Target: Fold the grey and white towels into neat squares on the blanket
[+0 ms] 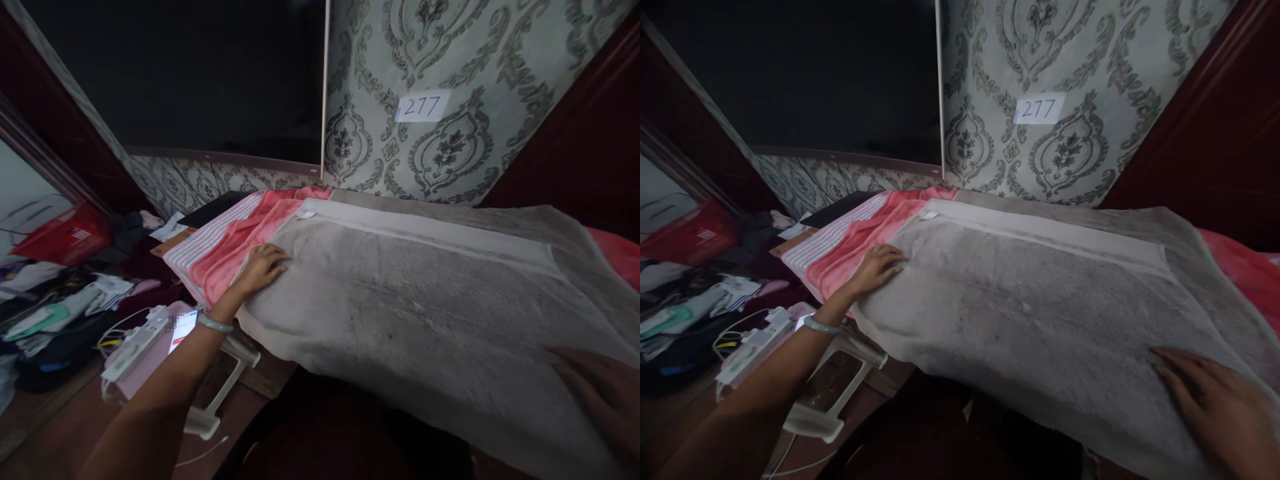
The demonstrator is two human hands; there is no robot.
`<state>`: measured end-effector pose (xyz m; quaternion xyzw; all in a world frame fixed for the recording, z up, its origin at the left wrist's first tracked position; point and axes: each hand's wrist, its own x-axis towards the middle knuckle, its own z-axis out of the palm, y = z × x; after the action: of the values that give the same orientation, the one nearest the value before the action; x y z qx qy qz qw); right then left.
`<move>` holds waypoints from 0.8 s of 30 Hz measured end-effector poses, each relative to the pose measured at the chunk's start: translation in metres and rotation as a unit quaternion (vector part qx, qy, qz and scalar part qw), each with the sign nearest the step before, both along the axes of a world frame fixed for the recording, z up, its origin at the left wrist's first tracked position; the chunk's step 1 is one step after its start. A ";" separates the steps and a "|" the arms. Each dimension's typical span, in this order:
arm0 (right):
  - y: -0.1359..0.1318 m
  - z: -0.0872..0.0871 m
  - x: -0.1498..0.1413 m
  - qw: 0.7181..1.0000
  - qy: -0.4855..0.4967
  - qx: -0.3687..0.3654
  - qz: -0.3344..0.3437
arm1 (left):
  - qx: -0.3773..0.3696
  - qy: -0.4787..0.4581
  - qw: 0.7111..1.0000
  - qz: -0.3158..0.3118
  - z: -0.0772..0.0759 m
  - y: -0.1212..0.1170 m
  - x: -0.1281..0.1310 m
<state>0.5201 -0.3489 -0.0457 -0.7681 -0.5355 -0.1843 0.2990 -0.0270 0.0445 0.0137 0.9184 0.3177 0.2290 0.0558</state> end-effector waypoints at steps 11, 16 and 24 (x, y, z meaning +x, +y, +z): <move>0.010 -0.006 -0.020 0.999 0.021 -0.019 -0.021 | 0.037 -0.041 0.998 -0.002 -0.008 -0.001 0.018; 0.015 -0.004 -0.029 0.998 0.041 0.033 -0.029 | 0.053 -0.066 0.996 0.007 -0.013 0.006 0.020; 0.015 -0.005 -0.035 0.999 0.020 0.038 -0.016 | 0.078 -0.058 0.995 0.013 -0.011 0.013 0.023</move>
<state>0.4849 -0.3339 -0.0503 -0.7684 -0.5094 -0.1938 0.3355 -0.0045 0.0571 0.0032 0.9010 0.3067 0.3067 -0.0007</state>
